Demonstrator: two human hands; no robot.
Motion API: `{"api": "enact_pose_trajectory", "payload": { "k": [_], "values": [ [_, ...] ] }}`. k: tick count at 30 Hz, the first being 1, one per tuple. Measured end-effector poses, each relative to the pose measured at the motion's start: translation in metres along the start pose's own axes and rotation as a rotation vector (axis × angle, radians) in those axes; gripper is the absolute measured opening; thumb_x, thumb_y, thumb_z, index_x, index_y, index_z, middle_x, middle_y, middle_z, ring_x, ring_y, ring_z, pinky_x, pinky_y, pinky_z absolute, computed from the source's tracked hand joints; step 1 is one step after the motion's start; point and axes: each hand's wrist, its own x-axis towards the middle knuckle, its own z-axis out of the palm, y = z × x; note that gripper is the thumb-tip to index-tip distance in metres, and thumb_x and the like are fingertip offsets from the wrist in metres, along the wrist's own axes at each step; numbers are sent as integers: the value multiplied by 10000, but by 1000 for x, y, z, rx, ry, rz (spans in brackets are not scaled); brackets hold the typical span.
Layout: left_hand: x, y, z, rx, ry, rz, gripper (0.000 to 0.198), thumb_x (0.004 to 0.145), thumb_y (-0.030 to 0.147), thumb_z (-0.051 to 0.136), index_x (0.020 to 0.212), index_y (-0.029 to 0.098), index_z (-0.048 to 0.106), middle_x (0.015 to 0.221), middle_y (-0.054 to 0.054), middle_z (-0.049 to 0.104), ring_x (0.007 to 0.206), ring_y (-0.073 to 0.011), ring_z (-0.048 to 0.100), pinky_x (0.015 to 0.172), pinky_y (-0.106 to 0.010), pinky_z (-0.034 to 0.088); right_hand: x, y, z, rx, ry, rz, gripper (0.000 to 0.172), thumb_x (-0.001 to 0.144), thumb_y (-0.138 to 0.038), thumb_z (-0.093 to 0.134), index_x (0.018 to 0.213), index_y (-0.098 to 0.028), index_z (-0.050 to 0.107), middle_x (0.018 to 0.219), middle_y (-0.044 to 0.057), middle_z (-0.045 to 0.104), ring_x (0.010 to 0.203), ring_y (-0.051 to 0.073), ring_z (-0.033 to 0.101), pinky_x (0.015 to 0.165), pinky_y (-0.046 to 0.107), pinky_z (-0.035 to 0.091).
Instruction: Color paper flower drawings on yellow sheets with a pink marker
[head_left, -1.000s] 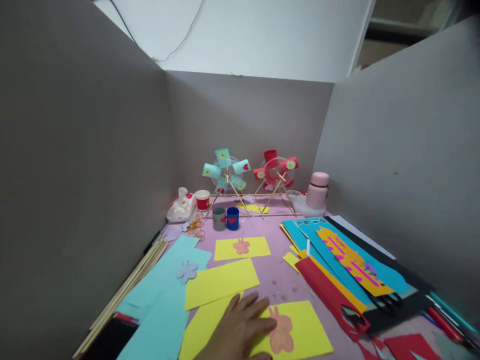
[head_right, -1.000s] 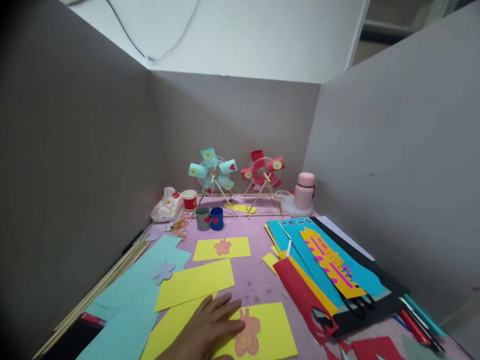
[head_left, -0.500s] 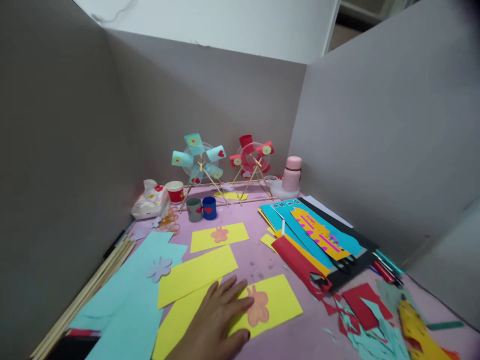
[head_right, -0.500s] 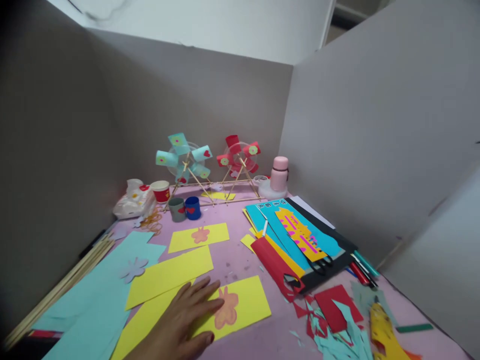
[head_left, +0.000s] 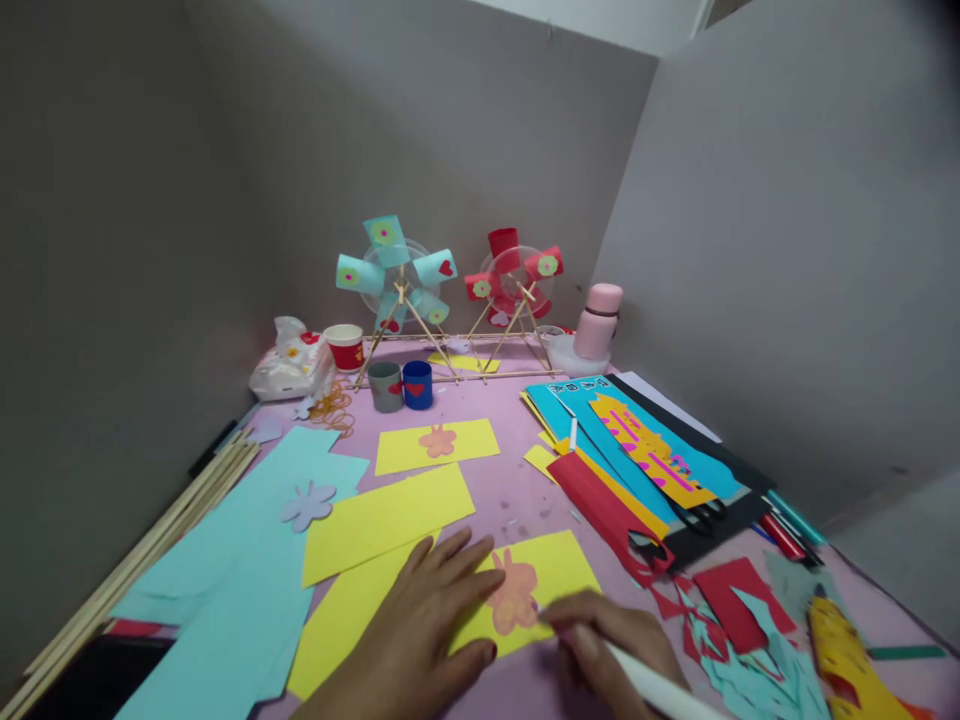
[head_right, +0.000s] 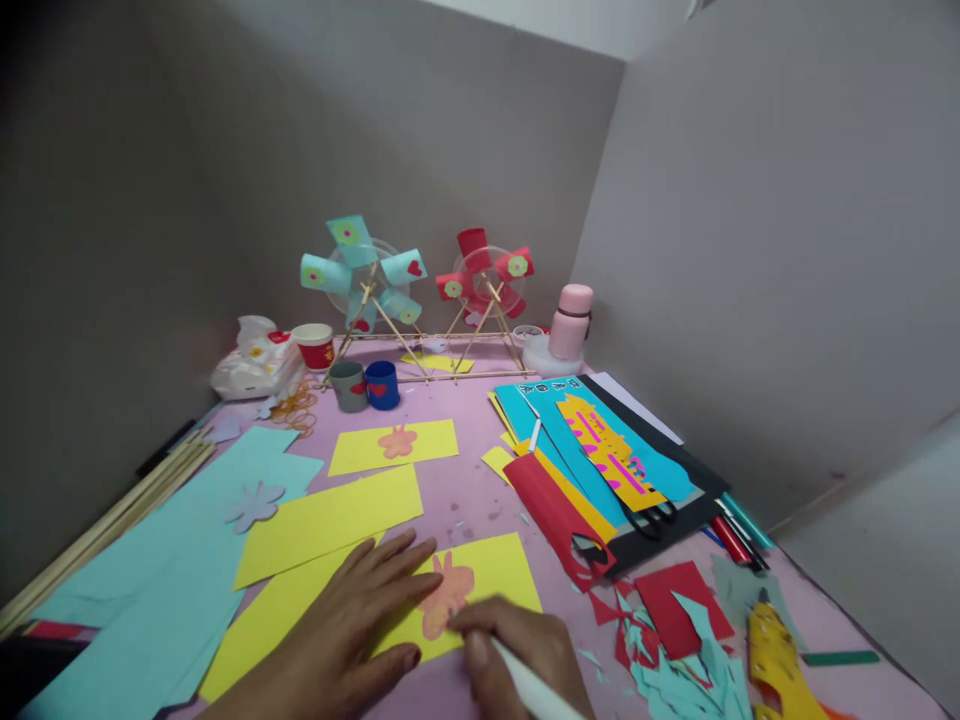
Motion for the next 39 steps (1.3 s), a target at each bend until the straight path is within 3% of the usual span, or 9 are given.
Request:
{"api": "enact_pose_trajectory", "payload": {
  "k": [2, 5, 14, 23, 29, 34, 39],
  "values": [
    [0, 2, -1, -13, -21, -14, 524, 832, 364, 604, 1321, 412, 420, 1461, 30, 340, 1364, -274, 227, 1081, -576, 171, 9, 6, 7, 169, 140, 165, 240, 889, -447, 507, 875, -226, 601, 517, -49, 517, 445, 113, 455, 423, 206, 325],
    [-1, 3, -1, -24, -25, -9, 528, 831, 357, 606, 1321, 411, 419, 1460, 24, 346, 1363, -280, 226, 1073, -589, 173, 13, 14, 18, 299, 265, 272, 263, 782, -449, 635, 762, -205, 537, 538, -66, 455, 472, 96, 373, 439, 197, 271],
    [1, 7, -6, 39, -9, 26, 446, 830, 314, 592, 1257, 401, 495, 1437, 4, 387, 1337, -298, 290, 1024, -621, 251, 17, 17, 13, 482, 348, 420, 289, 744, -413, 673, 690, -203, 483, 466, -83, 457, 432, 85, 353, 444, 187, 229],
    [0, 7, -6, 144, 22, 99, 363, 876, 369, 533, 1238, 386, 514, 1442, 0, 375, 1322, -299, 322, 1003, -582, 326, 28, 16, -4, 219, 103, 380, 166, 758, -263, 553, 646, -210, 443, 536, -76, 376, 513, 110, 327, 462, 213, 241],
    [2, 14, -2, 161, 88, 222, 478, 818, 165, 533, 1262, 335, 488, 1389, 3, 455, 1278, -237, 409, 1065, -468, 290, 30, 17, -1, 232, 127, 398, 162, 751, -284, 526, 639, -214, 431, 562, -64, 395, 526, 116, 338, 467, 226, 260],
    [6, 16, 9, 176, -16, 321, 727, 676, 3, 460, 1338, 298, 393, 1352, -2, 493, 1230, -211, 472, 1059, -441, 313, 31, 18, -3, 149, 120, 382, 137, 761, -257, 517, 651, -211, 450, 569, -63, 399, 532, 118, 350, 471, 229, 265],
    [9, 21, 12, 184, 25, 306, 620, 715, 54, 499, 1294, 269, 444, 1304, -4, 552, 1176, -202, 522, 1061, -394, 316, 37, 16, -7, 71, 64, 338, 137, 777, -240, 490, 651, -217, 443, 536, -74, 367, 507, 115, 336, 456, 231, 248]
  ]
}}
